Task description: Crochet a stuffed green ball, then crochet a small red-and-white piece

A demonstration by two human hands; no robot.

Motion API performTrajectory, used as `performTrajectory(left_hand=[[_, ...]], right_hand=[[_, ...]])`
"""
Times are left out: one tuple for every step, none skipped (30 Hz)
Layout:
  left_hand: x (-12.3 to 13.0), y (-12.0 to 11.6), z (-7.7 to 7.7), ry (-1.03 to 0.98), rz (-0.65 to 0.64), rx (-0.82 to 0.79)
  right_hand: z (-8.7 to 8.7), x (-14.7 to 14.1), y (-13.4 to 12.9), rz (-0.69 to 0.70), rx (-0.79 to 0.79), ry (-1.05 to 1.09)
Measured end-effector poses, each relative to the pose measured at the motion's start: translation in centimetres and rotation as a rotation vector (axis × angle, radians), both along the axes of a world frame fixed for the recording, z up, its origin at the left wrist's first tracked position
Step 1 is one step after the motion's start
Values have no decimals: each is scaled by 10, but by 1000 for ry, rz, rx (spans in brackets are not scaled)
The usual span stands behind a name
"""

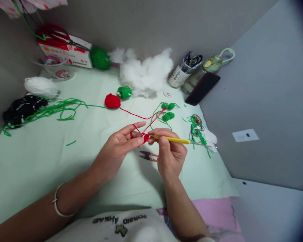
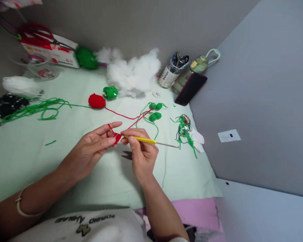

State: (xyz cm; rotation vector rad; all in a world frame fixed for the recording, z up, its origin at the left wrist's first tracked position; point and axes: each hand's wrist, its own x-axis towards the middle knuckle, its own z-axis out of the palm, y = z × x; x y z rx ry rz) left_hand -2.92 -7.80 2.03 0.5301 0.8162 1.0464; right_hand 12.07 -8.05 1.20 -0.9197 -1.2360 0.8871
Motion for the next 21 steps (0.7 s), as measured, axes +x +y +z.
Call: performTrajectory(left_hand=[[-1, 0, 1, 2, 16, -11], [-2, 1, 3, -2, 30, -23], [-2, 1, 4, -11, 38, -32], [-3, 1, 4, -20, 46, -38], [-3, 1, 4, -24, 47, -38], [-3, 0, 4, -23, 42, -28], [-2, -1, 3, -18, 32, -10], [-1, -2, 2, -12, 17, 10], [0, -3, 0, -5, 2, 30], [1, -4, -1, 2, -10, 45], [2, -4, -2, 9, -16, 57], [2, -5, -4, 17, -15, 66], [3, -5, -4, 28, -9, 70], [3, -5, -5, 37, -2, 72], [2, -4, -5, 44, 3, 71], [2, -3, -5, 49, 8, 67], [2, -3, -4, 52, 16, 58], [2, -2, -4, 52, 28, 46], [2, -2, -4, 46, 38, 29], [2, -2, -4, 31, 43, 11], [3, -1, -4, 7, 40, -9]], right_hand=[[0, 1, 1, -9, -15, 17], [0, 3, 1, -18, -36, 36], [0, 4, 2, -27, -62, 59], [1, 6, 3, -30, -87, 85], [1, 7, 4, -18, -110, 117], [1, 8, 5, 10, -129, 151], [1, 8, 6, 50, -142, 180], [0, 8, 6, 92, -149, 192], [-1, 7, 6, 120, -149, 183], [-2, 6, 6, 128, -140, 153], [-3, 5, 6, 115, -126, 112], [-4, 4, 5, 91, -108, 68], [-4, 3, 5, 66, -87, 32], [-4, 2, 4, 48, -67, 9], [-4, 1, 4, 41, -49, -8], [-3, 1, 3, 40, -32, -31], [-3, 1, 2, 40, -9, -71], [-3, 1, 1, 36, 26, -133], [-3, 1, -1, 25, 76, -212], [-4, 1, -3, 5, 135, -303], [-5, 1, -4, -19, 195, -393]])
